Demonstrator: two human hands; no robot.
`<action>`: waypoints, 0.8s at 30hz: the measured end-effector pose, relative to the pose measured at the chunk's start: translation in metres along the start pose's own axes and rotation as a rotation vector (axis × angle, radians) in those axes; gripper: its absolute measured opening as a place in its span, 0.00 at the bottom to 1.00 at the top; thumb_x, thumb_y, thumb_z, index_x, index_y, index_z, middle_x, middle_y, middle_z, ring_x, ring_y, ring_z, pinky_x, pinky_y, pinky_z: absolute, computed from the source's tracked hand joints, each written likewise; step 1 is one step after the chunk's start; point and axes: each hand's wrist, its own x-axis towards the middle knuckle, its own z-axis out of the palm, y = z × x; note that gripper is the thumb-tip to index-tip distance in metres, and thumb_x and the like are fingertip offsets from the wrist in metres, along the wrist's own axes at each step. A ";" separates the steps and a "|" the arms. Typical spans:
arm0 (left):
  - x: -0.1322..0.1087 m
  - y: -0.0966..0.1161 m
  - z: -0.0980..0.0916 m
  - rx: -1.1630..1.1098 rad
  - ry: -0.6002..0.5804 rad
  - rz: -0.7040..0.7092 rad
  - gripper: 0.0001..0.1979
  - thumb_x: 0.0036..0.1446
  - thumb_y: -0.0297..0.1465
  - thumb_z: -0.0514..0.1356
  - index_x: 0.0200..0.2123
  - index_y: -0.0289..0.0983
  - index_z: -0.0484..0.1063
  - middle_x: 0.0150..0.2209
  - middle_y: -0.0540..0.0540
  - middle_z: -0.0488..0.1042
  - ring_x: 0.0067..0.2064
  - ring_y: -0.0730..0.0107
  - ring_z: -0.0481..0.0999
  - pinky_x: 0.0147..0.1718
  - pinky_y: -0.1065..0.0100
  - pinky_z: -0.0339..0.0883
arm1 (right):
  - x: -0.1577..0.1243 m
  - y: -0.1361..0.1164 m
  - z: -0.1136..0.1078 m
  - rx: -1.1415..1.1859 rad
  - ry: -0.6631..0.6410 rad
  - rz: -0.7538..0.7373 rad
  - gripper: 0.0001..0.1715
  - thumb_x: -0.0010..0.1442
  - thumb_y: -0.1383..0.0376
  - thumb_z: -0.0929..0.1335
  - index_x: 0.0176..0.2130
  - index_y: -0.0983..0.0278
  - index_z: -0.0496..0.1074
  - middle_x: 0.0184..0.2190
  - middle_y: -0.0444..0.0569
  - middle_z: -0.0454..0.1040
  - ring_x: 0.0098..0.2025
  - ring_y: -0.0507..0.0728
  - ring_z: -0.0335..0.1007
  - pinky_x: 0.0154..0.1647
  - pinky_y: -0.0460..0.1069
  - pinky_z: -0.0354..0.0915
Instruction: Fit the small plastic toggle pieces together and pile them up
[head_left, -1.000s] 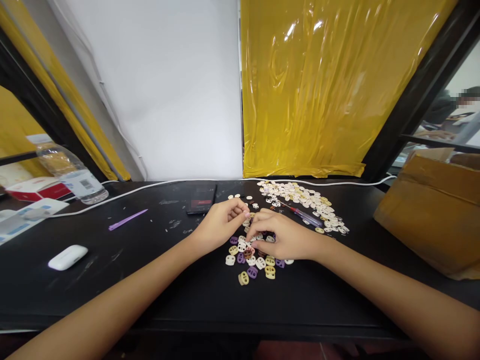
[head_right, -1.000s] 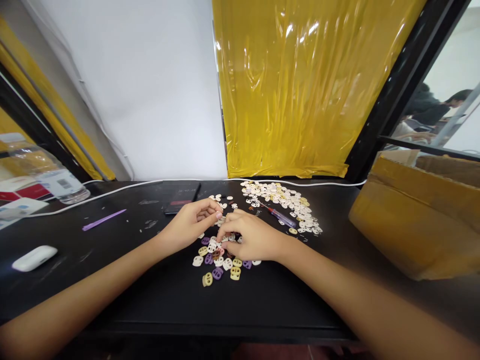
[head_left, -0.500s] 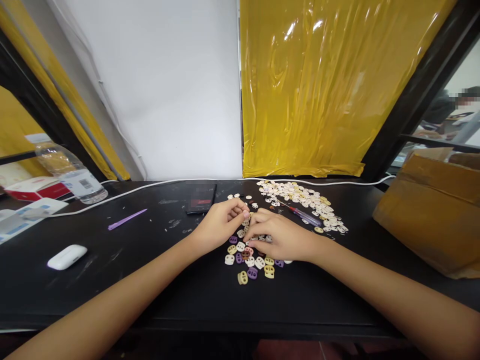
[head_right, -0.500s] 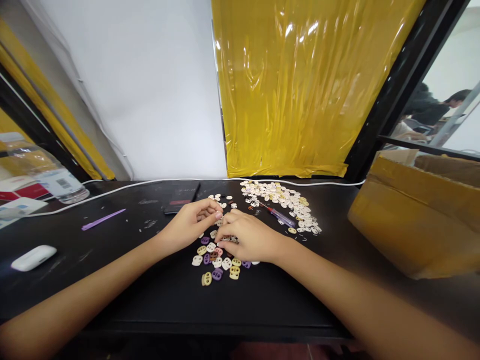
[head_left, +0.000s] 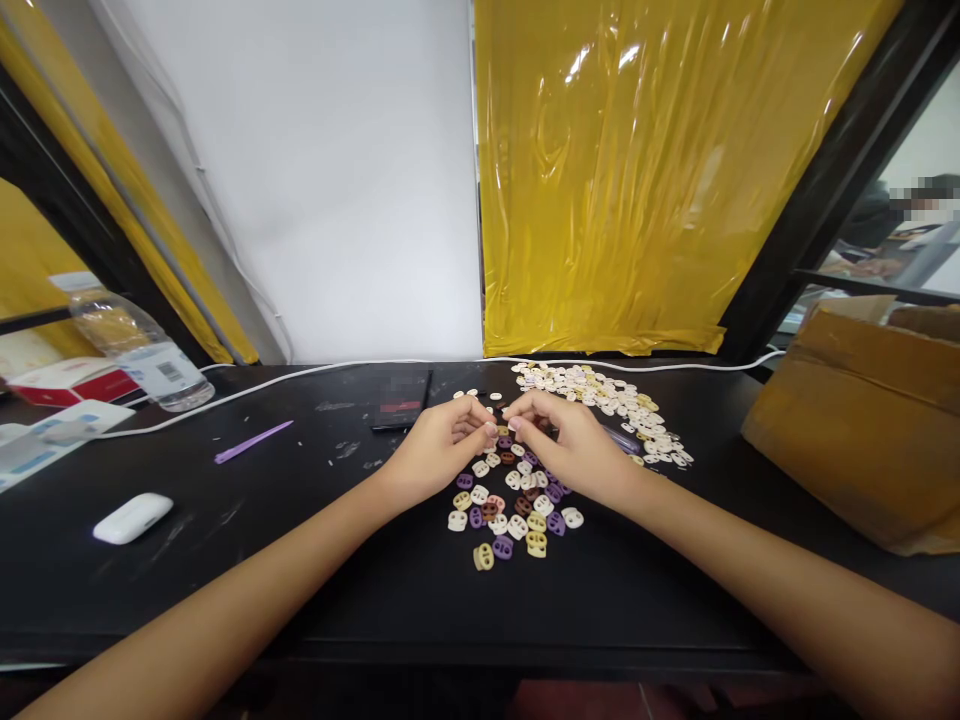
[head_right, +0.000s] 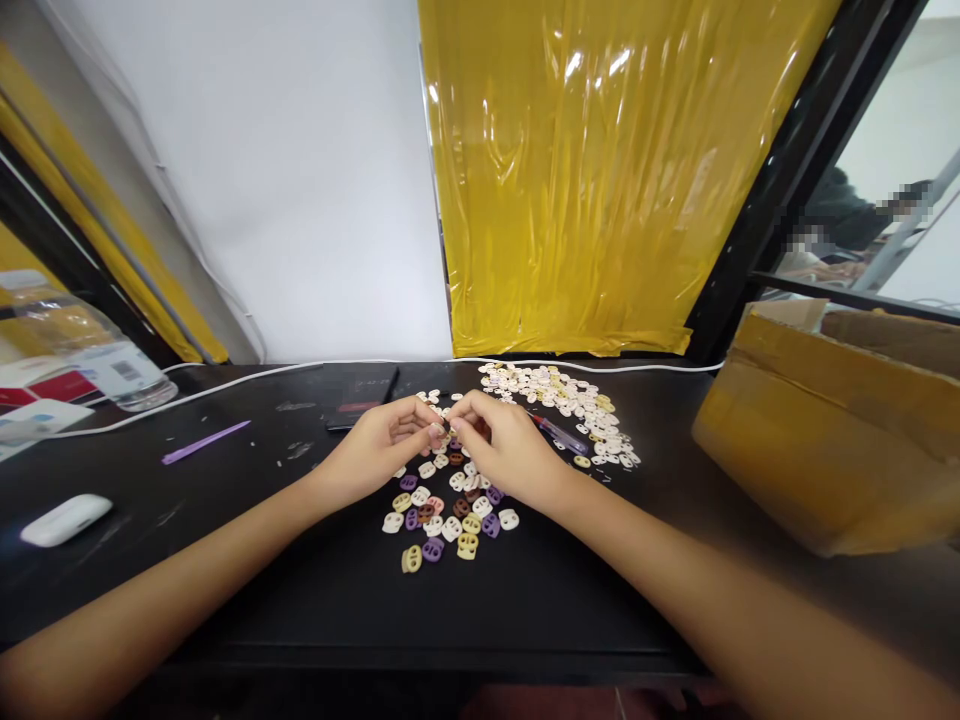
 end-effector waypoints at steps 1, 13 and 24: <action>0.000 0.000 0.000 -0.018 0.003 -0.004 0.07 0.60 0.33 0.61 0.36 0.34 0.71 0.33 0.46 0.77 0.36 0.68 0.79 0.38 0.65 0.74 | 0.001 0.001 0.001 0.081 -0.004 0.041 0.04 0.64 0.66 0.65 0.40 0.62 0.69 0.28 0.44 0.74 0.31 0.53 0.70 0.33 0.48 0.65; -0.003 0.008 0.002 -0.051 0.026 0.020 0.08 0.56 0.32 0.64 0.36 0.34 0.73 0.35 0.44 0.80 0.37 0.67 0.81 0.41 0.63 0.76 | 0.004 0.003 0.002 0.464 -0.070 0.216 0.13 0.51 0.60 0.76 0.34 0.64 0.74 0.30 0.46 0.77 0.33 0.53 0.73 0.37 0.50 0.70; -0.004 0.005 0.004 -0.056 0.020 0.025 0.08 0.55 0.31 0.65 0.37 0.34 0.73 0.34 0.45 0.79 0.37 0.67 0.81 0.41 0.64 0.76 | 0.005 0.007 0.001 0.423 -0.019 0.181 0.09 0.57 0.63 0.72 0.36 0.62 0.68 0.26 0.42 0.75 0.30 0.53 0.72 0.34 0.49 0.67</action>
